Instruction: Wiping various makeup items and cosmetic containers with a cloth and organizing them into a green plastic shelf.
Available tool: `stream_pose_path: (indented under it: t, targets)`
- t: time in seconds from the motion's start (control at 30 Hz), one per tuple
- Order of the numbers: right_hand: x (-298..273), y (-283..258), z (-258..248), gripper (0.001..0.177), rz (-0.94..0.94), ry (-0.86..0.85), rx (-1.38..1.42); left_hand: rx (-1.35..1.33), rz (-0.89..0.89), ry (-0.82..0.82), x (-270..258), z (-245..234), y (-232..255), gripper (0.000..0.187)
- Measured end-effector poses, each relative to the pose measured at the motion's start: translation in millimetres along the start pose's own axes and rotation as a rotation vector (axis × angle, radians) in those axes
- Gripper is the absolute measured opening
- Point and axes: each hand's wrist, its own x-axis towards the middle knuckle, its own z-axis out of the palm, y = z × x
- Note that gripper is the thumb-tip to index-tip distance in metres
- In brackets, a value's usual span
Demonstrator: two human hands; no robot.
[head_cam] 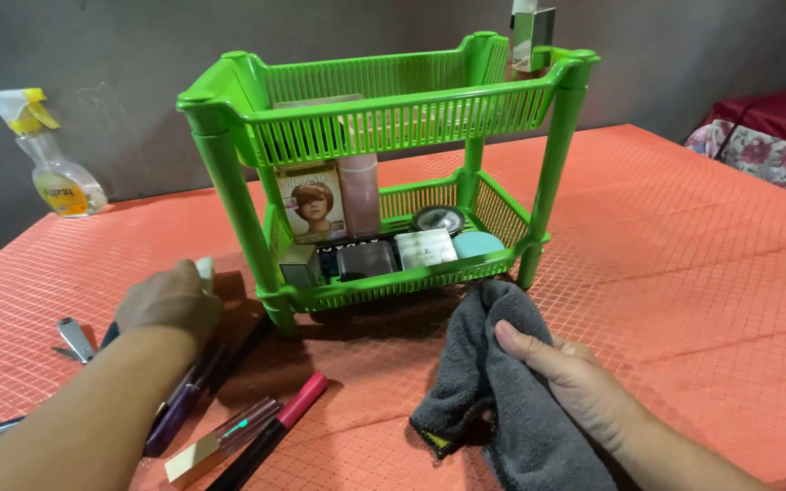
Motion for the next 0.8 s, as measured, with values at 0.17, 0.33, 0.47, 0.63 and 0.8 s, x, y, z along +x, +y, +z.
stream_pose_path:
  t: [0.17, 0.33, 0.47, 0.63, 0.8]
  targets:
    - [9.1, 1.1, -7.4, 0.051, 0.013, -0.022, 0.04, -0.943, -0.387, -0.135, -29.6, -20.8, -46.9, 0.037]
    - [6.9, -2.7, 8.0, 0.052, 0.053, -0.165, 0.097, -1.953, -0.314, -0.599, -119.6, -2.1, -72.5, 0.032]
    - [-14.0, 0.3, 47.8, 0.044, -0.33, -0.079, -0.147, -1.988, -0.105, -1.03, -186.2, 18.5, 39.9, 0.04]
    - [10.3, 21.0, 37.6, 0.051, -0.619, -0.187, -0.86, -2.008, 0.143, -0.785, -199.8, 89.0, 130.0, 0.034]
    - [21.5, 42.0, 18.4, 0.057, -0.759, -0.092, -1.187, -1.679, 0.009, -0.929, -213.7, 60.6, 128.7, 0.031]
